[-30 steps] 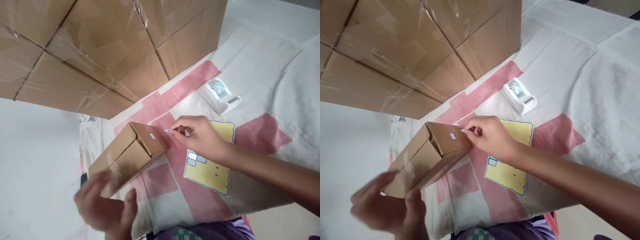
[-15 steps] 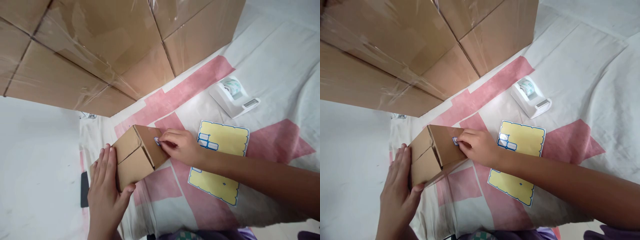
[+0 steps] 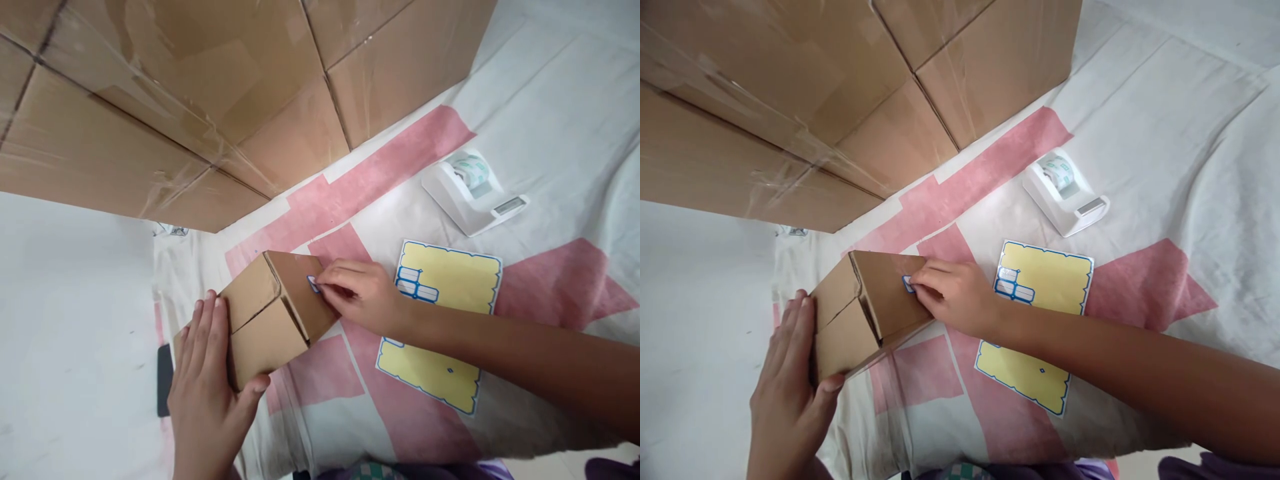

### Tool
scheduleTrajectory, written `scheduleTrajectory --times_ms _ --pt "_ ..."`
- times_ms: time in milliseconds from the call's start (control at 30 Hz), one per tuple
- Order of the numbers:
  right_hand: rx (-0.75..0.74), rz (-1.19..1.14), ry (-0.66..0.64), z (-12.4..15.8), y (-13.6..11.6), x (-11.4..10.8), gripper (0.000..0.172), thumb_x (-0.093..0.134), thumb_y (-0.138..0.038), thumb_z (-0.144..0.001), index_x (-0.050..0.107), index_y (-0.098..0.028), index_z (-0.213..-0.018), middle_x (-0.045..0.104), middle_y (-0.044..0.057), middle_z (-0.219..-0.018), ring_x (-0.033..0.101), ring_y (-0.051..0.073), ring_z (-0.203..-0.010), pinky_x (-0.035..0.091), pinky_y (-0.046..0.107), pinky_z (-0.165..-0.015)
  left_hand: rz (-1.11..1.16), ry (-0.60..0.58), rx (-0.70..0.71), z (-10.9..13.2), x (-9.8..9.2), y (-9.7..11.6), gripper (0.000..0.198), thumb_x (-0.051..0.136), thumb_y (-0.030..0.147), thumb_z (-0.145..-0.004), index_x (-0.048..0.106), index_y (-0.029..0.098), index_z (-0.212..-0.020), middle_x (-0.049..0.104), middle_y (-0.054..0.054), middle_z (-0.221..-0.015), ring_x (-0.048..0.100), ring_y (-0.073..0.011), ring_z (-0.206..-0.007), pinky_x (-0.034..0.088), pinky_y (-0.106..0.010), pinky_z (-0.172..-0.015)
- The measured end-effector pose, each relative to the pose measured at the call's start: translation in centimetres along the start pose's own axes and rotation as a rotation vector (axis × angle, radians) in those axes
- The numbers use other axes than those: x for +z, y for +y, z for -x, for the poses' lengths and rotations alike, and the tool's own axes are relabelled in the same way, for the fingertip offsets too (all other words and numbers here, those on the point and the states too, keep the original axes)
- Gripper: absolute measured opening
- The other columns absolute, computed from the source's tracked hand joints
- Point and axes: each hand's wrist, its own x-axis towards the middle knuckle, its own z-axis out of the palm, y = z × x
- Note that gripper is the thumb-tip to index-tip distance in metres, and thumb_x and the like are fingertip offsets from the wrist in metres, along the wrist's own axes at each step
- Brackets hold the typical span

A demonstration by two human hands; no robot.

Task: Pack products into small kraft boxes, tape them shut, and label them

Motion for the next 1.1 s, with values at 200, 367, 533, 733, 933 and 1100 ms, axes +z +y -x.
scheduleTrajectory --times_ms 200,367,533,733,933,1100 --pt "-0.017 -0.005 -0.001 0.19 0.15 0.14 0.018 0.056 -0.012 -0.095 0.071 -0.020 -0.100 0.076 0.007 -0.094 0.071 0.017 -0.081 0.057 0.029 -0.072 0.000 0.010 0.002 0.02 0.03 0.07 0.088 0.036 0.076 -0.091 0.023 0.025 -0.162 0.030 -0.012 -0.166 0.029 -0.0382 -0.153 0.024 -0.058 -0.123" --pt "-0.037 0.012 -0.008 0.28 0.15 0.16 0.018 0.055 -0.013 -0.095 0.072 -0.020 -0.099 0.077 0.006 -0.093 0.071 0.016 -0.080 0.057 0.028 -0.070 -0.002 0.015 0.006 0.04 -0.02 0.07 0.088 0.036 0.076 -0.092 0.023 0.025 -0.162 0.030 -0.011 -0.167 0.030 -0.0382 -0.152 0.024 -0.058 -0.123" --pt "-0.060 0.026 0.008 0.24 0.15 0.21 0.018 0.057 -0.010 -0.094 0.073 -0.018 -0.100 0.077 0.006 -0.092 0.072 0.015 -0.079 0.057 0.028 -0.069 -0.009 0.025 0.014 -0.02 0.05 0.01 0.087 0.036 0.076 -0.092 0.024 0.024 -0.161 0.031 -0.012 -0.166 0.030 -0.0380 -0.152 0.025 -0.058 -0.122" --pt "-0.074 0.048 0.020 0.24 0.22 0.28 0.019 0.057 -0.009 -0.094 0.072 -0.019 -0.100 0.077 0.004 -0.092 0.073 0.015 -0.080 0.059 0.027 -0.069 -0.018 0.036 0.023 -0.11 0.20 -0.01 0.089 0.035 0.077 -0.091 0.026 0.023 -0.161 0.033 -0.012 -0.165 0.032 -0.0382 -0.151 0.027 -0.058 -0.122" --pt "-0.091 0.036 0.028 0.29 0.28 0.36 0.021 0.056 -0.008 -0.094 0.072 -0.019 -0.103 0.077 0.005 -0.093 0.073 0.015 -0.080 0.059 0.027 -0.069 -0.023 0.038 0.028 -0.08 0.22 -0.16 0.089 0.035 0.077 -0.091 0.026 0.022 -0.161 0.033 -0.012 -0.165 0.033 -0.0390 -0.151 0.028 -0.058 -0.121" --pt "-0.091 0.006 0.025 0.25 0.36 0.35 0.023 0.055 -0.008 -0.095 0.073 -0.018 -0.105 0.077 0.006 -0.097 0.074 0.016 -0.085 0.060 0.027 -0.073 -0.019 0.045 0.026 -0.04 0.29 -0.32 0.089 0.035 0.077 -0.091 0.026 0.022 -0.161 0.033 -0.012 -0.165 0.032 -0.0386 -0.151 0.028 -0.057 -0.121"
